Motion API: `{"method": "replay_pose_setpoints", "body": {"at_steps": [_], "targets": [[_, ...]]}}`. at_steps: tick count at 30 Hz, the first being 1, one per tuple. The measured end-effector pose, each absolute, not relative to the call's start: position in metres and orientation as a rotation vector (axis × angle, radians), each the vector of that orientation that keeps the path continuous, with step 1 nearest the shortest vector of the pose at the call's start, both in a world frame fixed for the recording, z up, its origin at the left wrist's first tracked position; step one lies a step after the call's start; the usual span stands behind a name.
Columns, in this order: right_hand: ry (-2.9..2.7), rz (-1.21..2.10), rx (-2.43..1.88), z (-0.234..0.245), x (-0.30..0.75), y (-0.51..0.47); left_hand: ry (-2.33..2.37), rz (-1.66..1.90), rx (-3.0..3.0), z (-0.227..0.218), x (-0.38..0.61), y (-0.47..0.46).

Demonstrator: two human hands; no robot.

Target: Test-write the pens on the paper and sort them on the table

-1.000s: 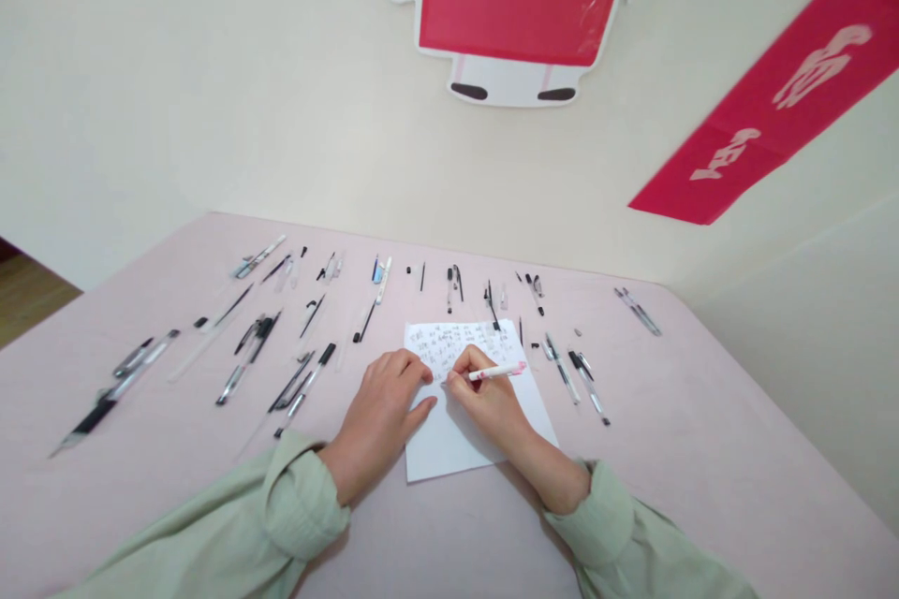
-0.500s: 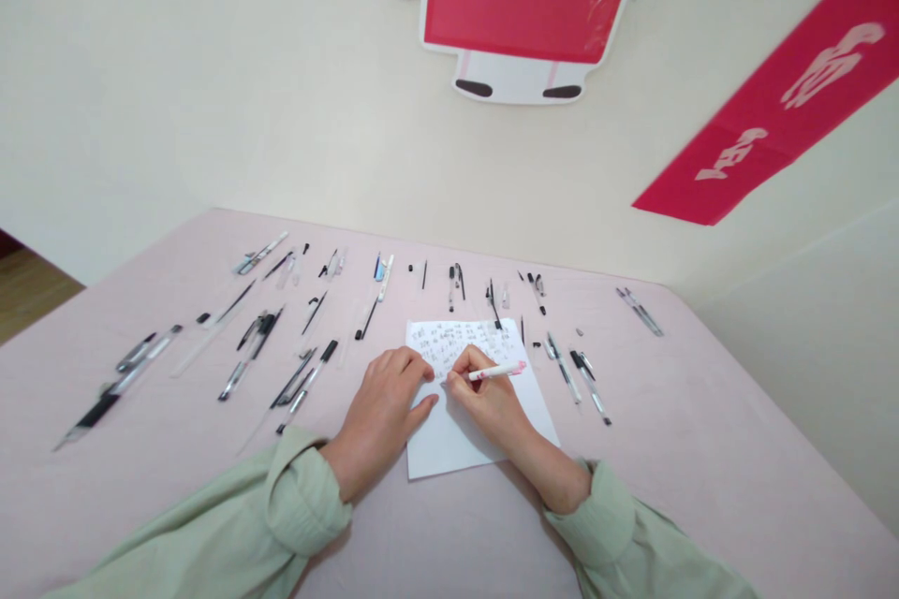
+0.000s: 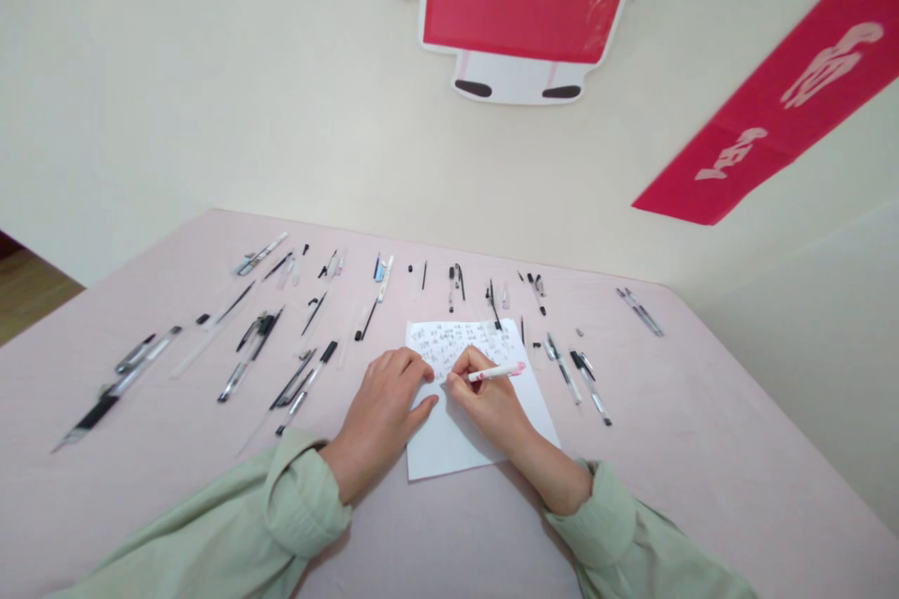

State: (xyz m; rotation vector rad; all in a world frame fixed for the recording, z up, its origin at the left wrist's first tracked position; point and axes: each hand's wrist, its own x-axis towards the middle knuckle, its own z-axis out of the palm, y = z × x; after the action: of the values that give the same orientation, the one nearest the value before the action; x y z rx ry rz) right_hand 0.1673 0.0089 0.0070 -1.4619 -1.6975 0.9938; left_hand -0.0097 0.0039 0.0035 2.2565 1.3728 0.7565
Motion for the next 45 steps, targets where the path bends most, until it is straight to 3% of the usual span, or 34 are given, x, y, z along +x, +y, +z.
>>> {"method": "replay_pose_setpoints", "body": {"at_steps": [45], "targets": [[-1.702, 0.957, -1.449, 0.0081, 0.1674, 0.0100, 1.379, 0.722, 2.278, 0.0021, -0.0099, 0.0040]]}}
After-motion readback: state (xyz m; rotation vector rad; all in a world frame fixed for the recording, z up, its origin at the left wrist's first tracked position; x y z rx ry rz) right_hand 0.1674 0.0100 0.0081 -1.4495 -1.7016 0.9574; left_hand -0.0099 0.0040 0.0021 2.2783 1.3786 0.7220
